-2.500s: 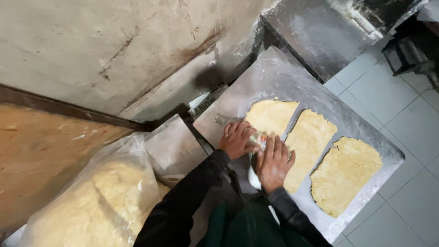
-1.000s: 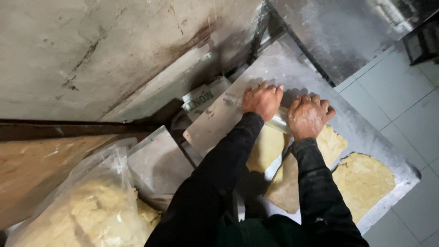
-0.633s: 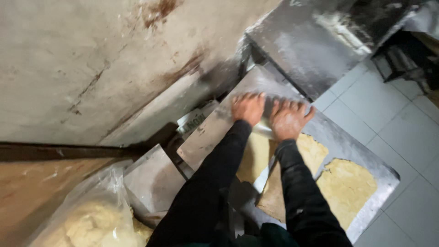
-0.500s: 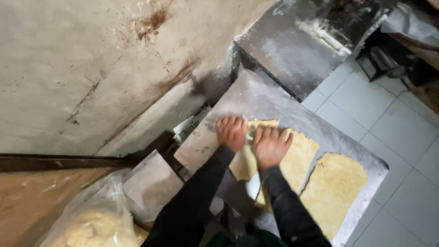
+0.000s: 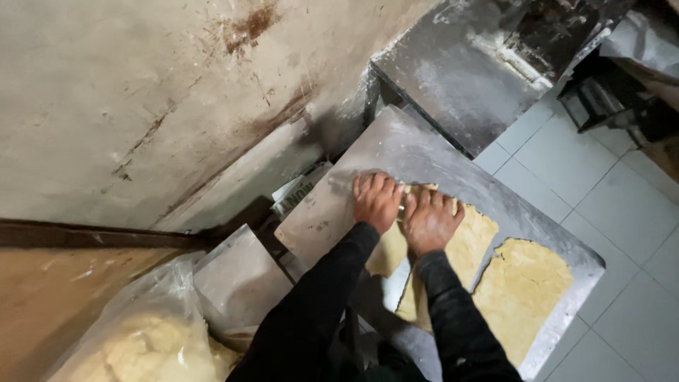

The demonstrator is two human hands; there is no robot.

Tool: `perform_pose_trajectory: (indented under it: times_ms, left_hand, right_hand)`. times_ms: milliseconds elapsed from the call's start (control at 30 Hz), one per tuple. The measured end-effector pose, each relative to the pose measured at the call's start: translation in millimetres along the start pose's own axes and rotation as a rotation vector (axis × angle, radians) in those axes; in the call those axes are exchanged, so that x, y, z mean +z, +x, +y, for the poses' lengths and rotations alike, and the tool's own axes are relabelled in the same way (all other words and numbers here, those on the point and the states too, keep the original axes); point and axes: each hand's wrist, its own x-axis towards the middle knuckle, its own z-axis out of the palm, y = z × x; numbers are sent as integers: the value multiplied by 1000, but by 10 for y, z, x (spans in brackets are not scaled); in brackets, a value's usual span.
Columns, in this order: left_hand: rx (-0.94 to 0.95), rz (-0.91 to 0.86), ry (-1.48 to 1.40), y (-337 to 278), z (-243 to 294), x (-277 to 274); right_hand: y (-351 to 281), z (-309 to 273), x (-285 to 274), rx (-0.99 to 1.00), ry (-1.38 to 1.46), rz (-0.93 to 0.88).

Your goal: The person rolls out a piece of dough on a metal surface using a glass bottle, then cuts the flattened dough into smaller rectangular pieces using a small knife.

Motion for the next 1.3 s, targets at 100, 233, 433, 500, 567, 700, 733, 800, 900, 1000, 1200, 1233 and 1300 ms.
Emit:
perform_pose_trajectory:
  times_ms: [100,233,433,500,567,700,733,800,900,1000,1200,1233,1300]
  left_hand:
    - [-106,-75,88,392,81,212]
    - [-302,-236,47,867,140,359]
    - [-277,-219,71,931,99,427]
    - [-243,-139,69,705,86,396]
    - [-214,-49,70,559,34,347]
    - [-60,3,17,247,-32,167]
    - [-5,-40,23,220,-30,114]
    - [51,-60,30,64,-61,-43]
    - [135,-135,-106,-361,-150,-358]
    - [334,-120,-13,-852,-236,-675]
    - [213,-204,-36,-440,-187,-408]
    - [209,-205,-35,-309,-148,-307]
    - [127,-156,-26,32,-97,-84]
  right_hand:
    - [388,129,91,-61,-39,151]
    - [934,229,169,-57,-101,84]
    - [953,235,338,145,-68,-79]
    - [790,233,370,224,-48,-144]
    - [606,203,345,-41,-46,56]
    - [401,157,107,-69,19,-125]
    - [352,137,39,-130,40,-48]
    - [230,93,-49,-193,57,49]
    - [-477,25,-99,-261,-26,236]
    - [-1171,-55,-183,-301,30,249]
    - [-576,69,-61,-270,44,205]
    - [-367,115,-25,-209,90,128]
    - [84,196,69,-149,91,12]
